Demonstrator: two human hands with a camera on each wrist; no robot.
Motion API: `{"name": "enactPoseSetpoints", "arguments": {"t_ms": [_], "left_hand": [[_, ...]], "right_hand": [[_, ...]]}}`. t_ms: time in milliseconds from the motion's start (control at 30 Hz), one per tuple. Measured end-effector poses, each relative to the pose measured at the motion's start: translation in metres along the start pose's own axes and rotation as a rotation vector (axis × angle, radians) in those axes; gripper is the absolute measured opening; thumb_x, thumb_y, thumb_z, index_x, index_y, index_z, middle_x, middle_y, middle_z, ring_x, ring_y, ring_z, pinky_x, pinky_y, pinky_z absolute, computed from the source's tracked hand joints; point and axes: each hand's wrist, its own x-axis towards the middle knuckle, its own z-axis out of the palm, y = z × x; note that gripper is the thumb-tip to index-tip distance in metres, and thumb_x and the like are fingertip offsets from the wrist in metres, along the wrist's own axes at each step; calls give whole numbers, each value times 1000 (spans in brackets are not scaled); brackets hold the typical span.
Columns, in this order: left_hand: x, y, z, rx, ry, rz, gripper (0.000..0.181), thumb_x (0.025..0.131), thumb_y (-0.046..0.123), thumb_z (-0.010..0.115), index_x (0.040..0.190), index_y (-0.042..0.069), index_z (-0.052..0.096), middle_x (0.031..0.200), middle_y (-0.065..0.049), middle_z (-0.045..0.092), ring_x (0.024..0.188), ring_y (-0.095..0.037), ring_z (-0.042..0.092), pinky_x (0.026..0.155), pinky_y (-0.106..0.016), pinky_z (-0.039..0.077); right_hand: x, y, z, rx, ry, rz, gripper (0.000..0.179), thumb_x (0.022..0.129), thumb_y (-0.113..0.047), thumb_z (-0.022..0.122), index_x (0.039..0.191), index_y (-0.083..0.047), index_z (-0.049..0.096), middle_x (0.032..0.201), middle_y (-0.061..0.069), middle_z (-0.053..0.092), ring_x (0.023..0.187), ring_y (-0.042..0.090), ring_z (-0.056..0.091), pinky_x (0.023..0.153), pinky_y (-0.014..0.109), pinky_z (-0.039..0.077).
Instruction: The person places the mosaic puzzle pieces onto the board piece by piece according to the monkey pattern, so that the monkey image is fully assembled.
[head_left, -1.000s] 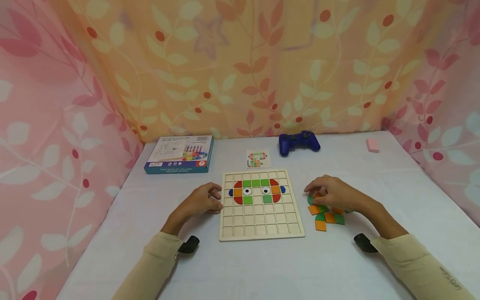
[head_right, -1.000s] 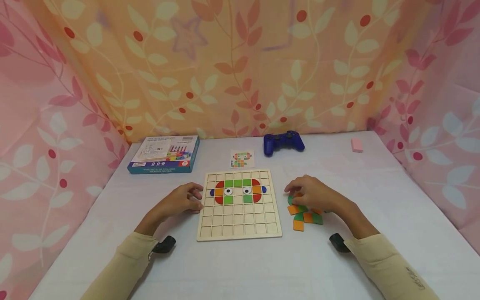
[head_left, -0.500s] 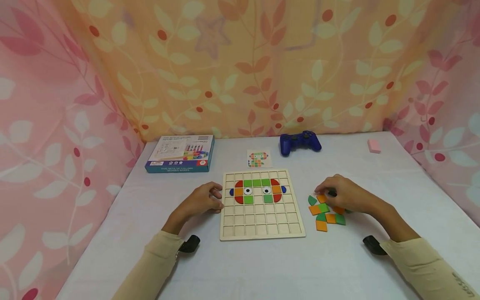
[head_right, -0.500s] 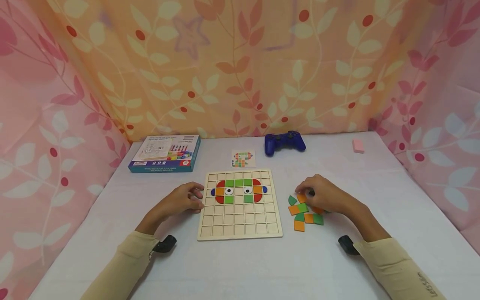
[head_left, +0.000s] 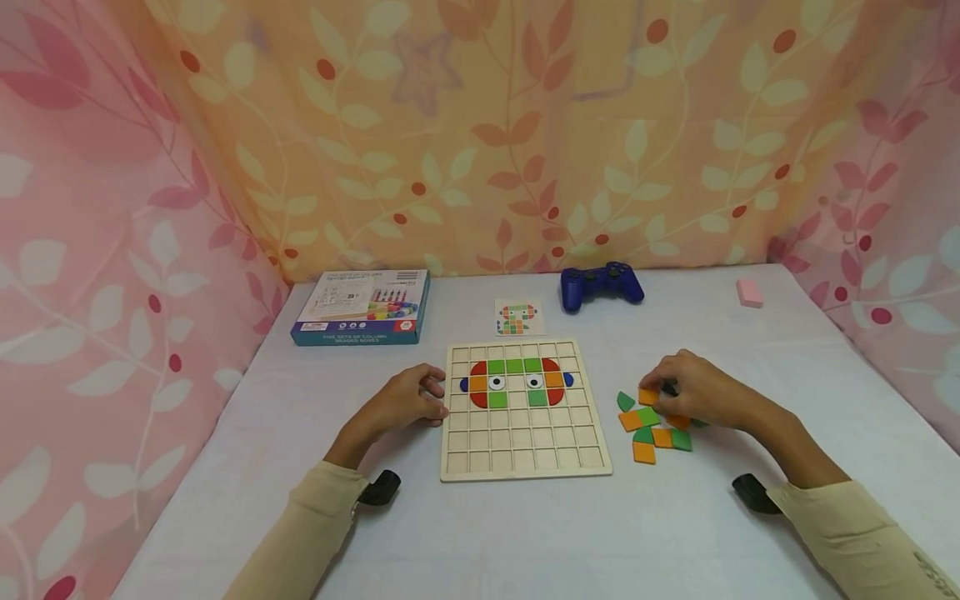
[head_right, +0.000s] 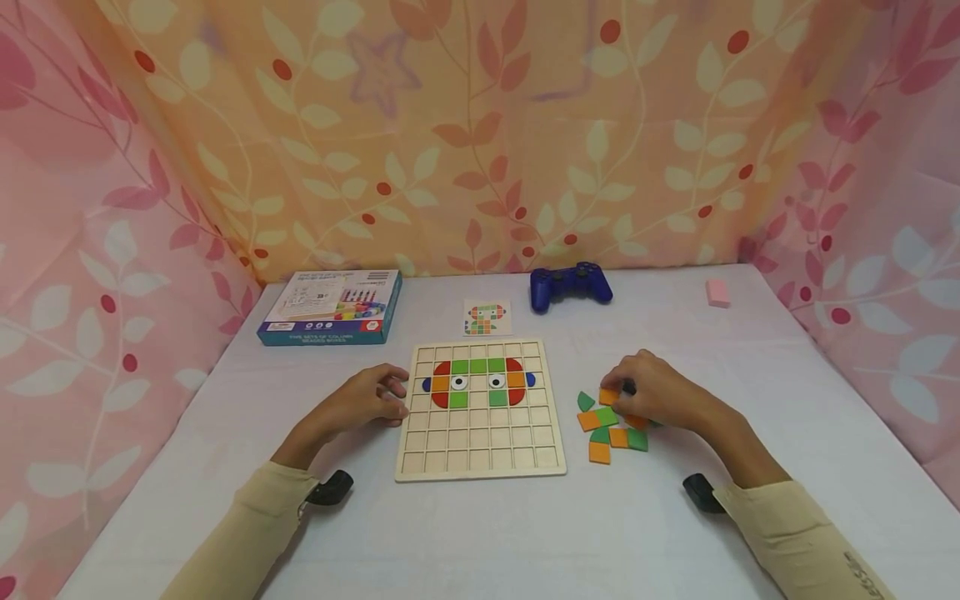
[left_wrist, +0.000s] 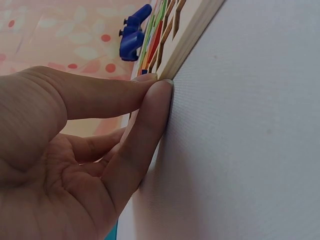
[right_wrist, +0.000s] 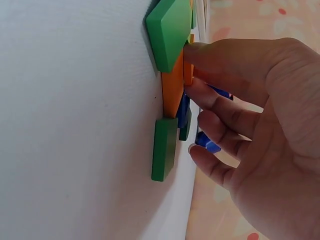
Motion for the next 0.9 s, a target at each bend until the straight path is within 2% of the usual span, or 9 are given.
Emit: {"name": "enactPoseSetpoints", "arguments": {"t_ms": [367,633,900], "left_hand": [[-1,1,0,12,4,-1,58,91,4,79,143,-2,54,118,-16,62,92,-22,66,83,-31,64],[0,-1,1,8,7,-7,57,91,3,79,142,-1,55,117,-15,63,92,-22,67,82,-30,64],[1,-2,1,8,4,0,57,91,3,79,142,-2,55,117,-16,63,91,-22,67,82,-30,64]], "right_hand": [[6,-20,2,78,6,-10,30,92,-24,79,120,-13,79,111,-4,73,101,20,52,79,31,47],[22,-45,12,105,-10,-45,30,93,-32,79,119,-17,79,112,-6,71,104,20,52,85,35,50],[43,-69,24,103,-47,-118,28,94,-30,79,119,-19,78,113,-8,71,109,19,51,93,40,49]]}}
